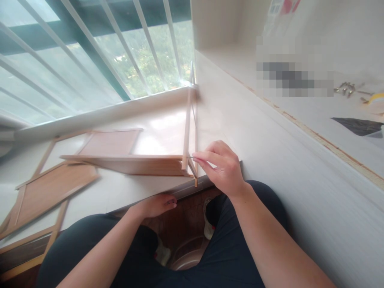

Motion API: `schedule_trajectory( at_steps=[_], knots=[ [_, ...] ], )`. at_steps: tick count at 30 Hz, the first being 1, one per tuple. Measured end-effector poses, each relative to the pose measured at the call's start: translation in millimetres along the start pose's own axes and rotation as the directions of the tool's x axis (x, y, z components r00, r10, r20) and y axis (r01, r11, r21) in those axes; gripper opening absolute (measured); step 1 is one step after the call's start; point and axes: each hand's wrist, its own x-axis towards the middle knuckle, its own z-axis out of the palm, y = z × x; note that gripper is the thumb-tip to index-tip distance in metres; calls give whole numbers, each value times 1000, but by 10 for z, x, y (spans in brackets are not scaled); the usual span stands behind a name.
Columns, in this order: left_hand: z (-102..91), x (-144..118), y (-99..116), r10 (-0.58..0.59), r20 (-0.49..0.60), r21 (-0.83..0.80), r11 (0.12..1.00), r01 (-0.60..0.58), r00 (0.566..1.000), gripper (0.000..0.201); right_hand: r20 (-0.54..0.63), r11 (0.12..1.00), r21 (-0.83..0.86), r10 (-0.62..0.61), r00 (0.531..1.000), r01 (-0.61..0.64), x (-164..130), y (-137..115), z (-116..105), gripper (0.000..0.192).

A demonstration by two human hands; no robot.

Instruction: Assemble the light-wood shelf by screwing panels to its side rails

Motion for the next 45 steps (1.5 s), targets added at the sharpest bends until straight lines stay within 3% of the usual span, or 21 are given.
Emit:
schedule_trajectory(
  at_steps=[14,25,32,38,45],
  knots=[
    [21,2,-21,3,1,2,1000,-3,1000,51,-14,972,-203,-121,993,115,28,10,-47,24],
    [9,-2,-13,-1,6,-1,1000,1,1000,51,8,995,-64,-76,997,76,50,14,-5,14],
    [9,6,-22,1,2,-2,1000,-1,1000,50,47,990,94,98,994,-102,0,18,22,6],
    [-2,-6,-3,1,1,0,1000,-1,1000,50,83,923,167,339,937,-348,-66,-12,48,20],
    [7,-5,5,5,3,-1,1000,-5,1000,51,119,899,222,360,925,-378,-65,-26,44,28]
  ],
)
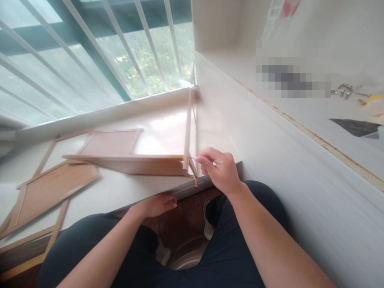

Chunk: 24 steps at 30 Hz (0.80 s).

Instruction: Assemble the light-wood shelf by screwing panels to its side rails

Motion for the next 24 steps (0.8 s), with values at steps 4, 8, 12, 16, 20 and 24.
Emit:
schedule_trajectory(
  at_steps=[4,8,12,16,20,24],
  knots=[
    [12,10,-27,2,-6,-5,1000,-2,1000,51,12,999,38,5,1000,-6,-18,4,-16,25],
    [5,7,-26,-1,-4,-4,1000,1,1000,51,3,994,83,65,998,-65,-83,44,-43,19],
    [-8,-6,-6,-6,2,-2,1000,6,1000,51,-31,989,103,114,993,-110,-131,83,-64,21],
    [-10,-15,-6,-7,-2,-8,1000,7,1000,52,-79,987,114,127,989,-118,-144,96,-68,23],
    [0,-7,-29,-3,-5,-10,1000,3,1000,50,-124,987,123,117,985,-101,-152,91,-67,20],
    [17,14,-54,8,-2,-13,1000,-8,1000,50,-143,993,113,45,989,-29,-149,103,-71,11]
  ],
)
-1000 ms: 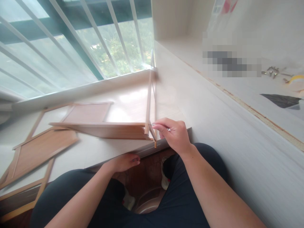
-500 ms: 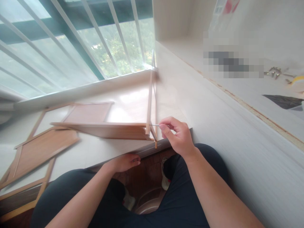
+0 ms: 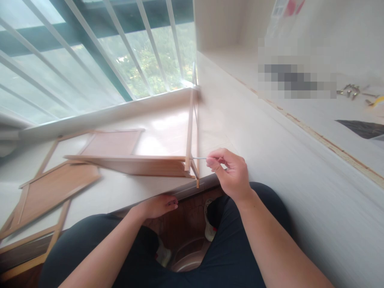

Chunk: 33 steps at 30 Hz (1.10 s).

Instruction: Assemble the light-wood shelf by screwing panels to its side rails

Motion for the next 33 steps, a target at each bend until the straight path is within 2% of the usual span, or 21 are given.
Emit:
schedule_trajectory(
  at_steps=[11,16,22,28,33],
  knots=[
    [-32,-42,58,-15,-2,13,1000,15,1000,48,75,982,-55,-179,981,183,57,-13,-48,2],
    [-47,-58,84,-23,0,25,999,23,1000,49,109,956,-96,-265,958,276,91,-47,-58,11],
    [-39,-50,66,-19,5,26,999,19,1000,50,84,916,-184,-347,934,357,111,-59,-51,19],
    [-39,-49,61,-18,-2,26,1000,18,1000,51,94,915,-193,-343,935,355,117,-63,-51,17],
    [-41,-50,69,-19,2,31,999,19,1000,51,89,941,-166,-282,955,294,94,-57,-48,14]
  ],
)
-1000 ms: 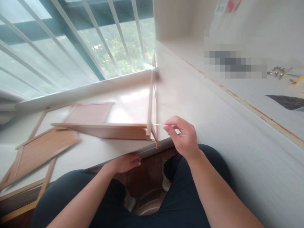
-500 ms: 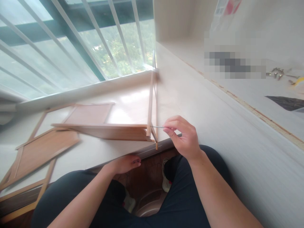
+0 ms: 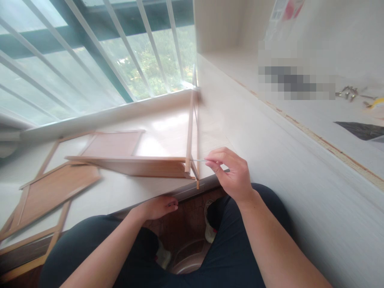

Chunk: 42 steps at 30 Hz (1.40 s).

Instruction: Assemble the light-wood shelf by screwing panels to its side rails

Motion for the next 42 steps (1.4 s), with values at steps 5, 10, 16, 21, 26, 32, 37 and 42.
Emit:
schedule_trajectory(
  at_steps=[5,10,16,21,26,32,37,42],
  knots=[
    [-10,-10,18,-9,7,5,1000,9,1000,51,-13,985,25,173,985,-173,-74,22,7,5],
    [-16,-9,27,-11,8,7,1000,11,1000,50,-23,949,94,303,953,-300,-108,15,37,5],
    [-10,5,26,-5,10,14,1000,5,1000,50,-8,897,192,408,913,-399,-113,-33,70,12],
    [5,19,9,-2,13,13,1000,2,1000,50,-53,896,225,403,913,-383,-127,-10,86,8],
    [7,20,1,-6,6,16,1000,6,1000,51,-59,897,239,395,917,-371,-128,5,83,6],
    [3,18,2,0,10,16,1000,0,1000,50,-49,925,198,339,939,-324,-130,19,66,5],
    [-8,3,19,-9,13,19,1000,9,1000,51,-9,967,164,199,980,-195,-82,28,47,14],
    [-4,-1,14,-9,17,17,1000,9,1000,51,-12,976,184,123,992,-119,-61,24,52,22]
  ],
)
